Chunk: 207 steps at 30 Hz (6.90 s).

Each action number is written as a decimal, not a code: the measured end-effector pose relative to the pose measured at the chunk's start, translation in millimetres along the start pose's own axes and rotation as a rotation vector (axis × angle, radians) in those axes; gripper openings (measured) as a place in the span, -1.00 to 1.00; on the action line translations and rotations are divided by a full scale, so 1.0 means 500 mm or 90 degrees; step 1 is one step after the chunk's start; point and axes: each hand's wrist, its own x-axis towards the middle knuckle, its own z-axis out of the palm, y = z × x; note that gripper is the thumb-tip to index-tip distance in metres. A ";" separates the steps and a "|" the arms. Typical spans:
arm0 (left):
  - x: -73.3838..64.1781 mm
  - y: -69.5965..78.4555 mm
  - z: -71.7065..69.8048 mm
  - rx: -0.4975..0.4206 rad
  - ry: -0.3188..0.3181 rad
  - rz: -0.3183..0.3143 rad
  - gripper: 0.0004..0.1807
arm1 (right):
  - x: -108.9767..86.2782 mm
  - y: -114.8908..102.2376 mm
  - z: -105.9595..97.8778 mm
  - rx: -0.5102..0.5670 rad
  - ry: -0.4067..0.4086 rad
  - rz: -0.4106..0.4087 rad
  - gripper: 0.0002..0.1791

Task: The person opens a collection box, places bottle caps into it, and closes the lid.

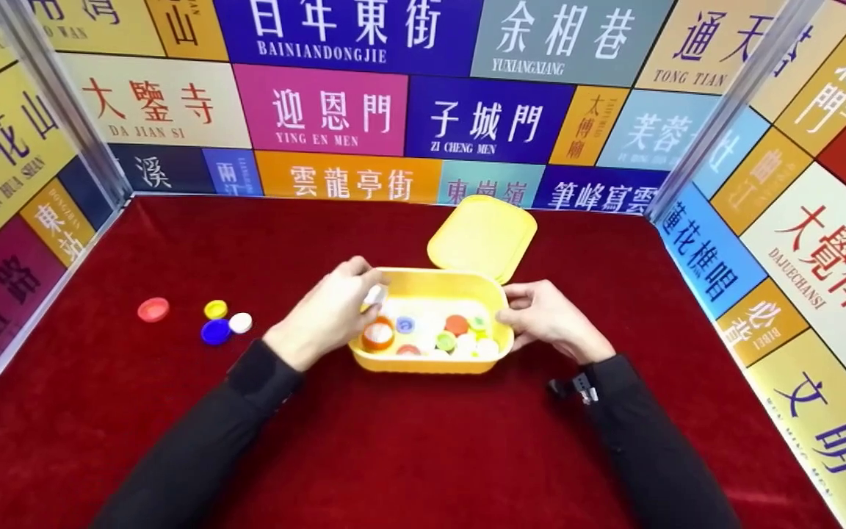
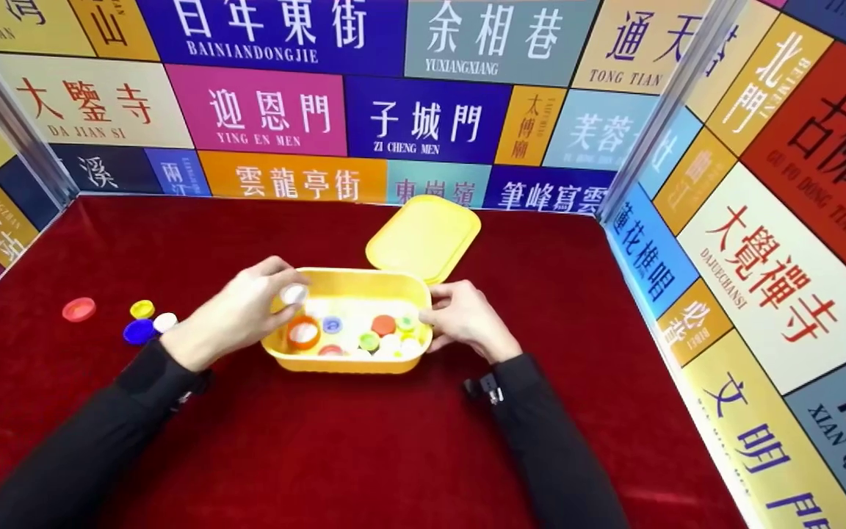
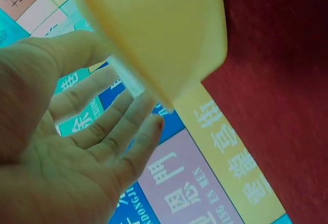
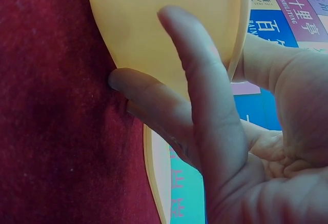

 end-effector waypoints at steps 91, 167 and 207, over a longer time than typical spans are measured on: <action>-0.264 -0.392 -0.217 -0.007 -0.138 -0.511 -0.38 | -0.002 0.004 -0.001 0.003 0.001 -0.011 -0.44; -0.060 0.011 0.003 -0.037 0.043 0.043 -0.61 | -0.002 0.003 -0.003 -0.007 0.013 -0.007 -0.46; -0.074 -0.019 -0.034 -0.008 0.054 -0.041 -0.65 | 0.003 0.003 0.000 -0.008 0.005 -0.013 -0.45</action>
